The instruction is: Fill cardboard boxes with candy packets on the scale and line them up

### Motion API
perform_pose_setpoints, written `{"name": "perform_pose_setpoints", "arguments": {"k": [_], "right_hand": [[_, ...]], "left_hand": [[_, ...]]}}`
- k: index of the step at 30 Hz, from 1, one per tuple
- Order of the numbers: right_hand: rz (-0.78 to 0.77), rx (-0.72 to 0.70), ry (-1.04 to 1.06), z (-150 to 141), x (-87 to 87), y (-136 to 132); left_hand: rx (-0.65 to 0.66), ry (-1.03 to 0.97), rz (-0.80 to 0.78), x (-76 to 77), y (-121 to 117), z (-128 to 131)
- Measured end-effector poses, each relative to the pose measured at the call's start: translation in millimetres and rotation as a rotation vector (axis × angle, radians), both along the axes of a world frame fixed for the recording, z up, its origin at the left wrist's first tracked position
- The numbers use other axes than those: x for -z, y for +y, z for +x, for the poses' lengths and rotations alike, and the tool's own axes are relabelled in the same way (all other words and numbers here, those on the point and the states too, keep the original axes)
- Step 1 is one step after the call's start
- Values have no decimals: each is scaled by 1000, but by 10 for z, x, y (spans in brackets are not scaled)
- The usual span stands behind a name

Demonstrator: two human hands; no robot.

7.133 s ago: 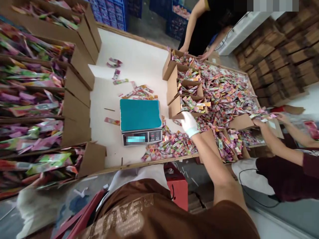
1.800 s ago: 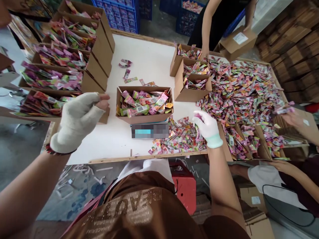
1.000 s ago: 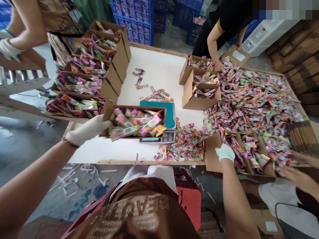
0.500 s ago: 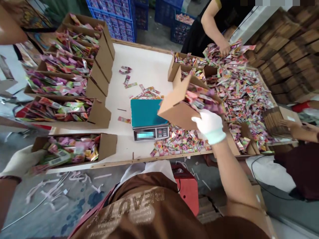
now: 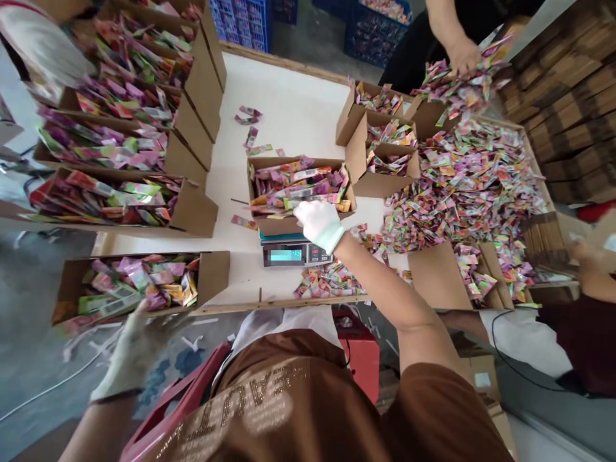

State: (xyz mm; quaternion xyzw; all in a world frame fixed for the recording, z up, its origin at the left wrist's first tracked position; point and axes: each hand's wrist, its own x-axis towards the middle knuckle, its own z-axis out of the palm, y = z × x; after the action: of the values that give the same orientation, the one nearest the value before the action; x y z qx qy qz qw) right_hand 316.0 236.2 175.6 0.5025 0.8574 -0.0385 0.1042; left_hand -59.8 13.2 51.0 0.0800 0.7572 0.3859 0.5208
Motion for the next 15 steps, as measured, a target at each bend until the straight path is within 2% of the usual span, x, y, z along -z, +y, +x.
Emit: {"name": "perform_pose_setpoints", "arguments": {"k": [2, 4, 7, 9, 11, 12, 15], "right_hand": [[-20, -41, 1, -45, 55, 3], [-42, -60, 45, -37, -3, 4], [-47, -93, 260, 173, -242, -31], [34, -36, 455, 490, -374, -83], [144, 147, 623, 913, -365, -153], [180, 281, 686, 1131, -290, -199], [123, 684, 756, 1612, 154, -397]], "left_hand": [[-89, -163, 88, 135, 263, 190], [-199, -226, 152, 215, 593, 218], [-265, -212, 130, 248, 1045, 70], [-272, -213, 86, 264, 1254, -67], [-256, -205, 79, 302, 1392, -189], [-237, -199, 89, 326, 1442, -240], [-151, -169, 138, 388, 1543, -345]]}}
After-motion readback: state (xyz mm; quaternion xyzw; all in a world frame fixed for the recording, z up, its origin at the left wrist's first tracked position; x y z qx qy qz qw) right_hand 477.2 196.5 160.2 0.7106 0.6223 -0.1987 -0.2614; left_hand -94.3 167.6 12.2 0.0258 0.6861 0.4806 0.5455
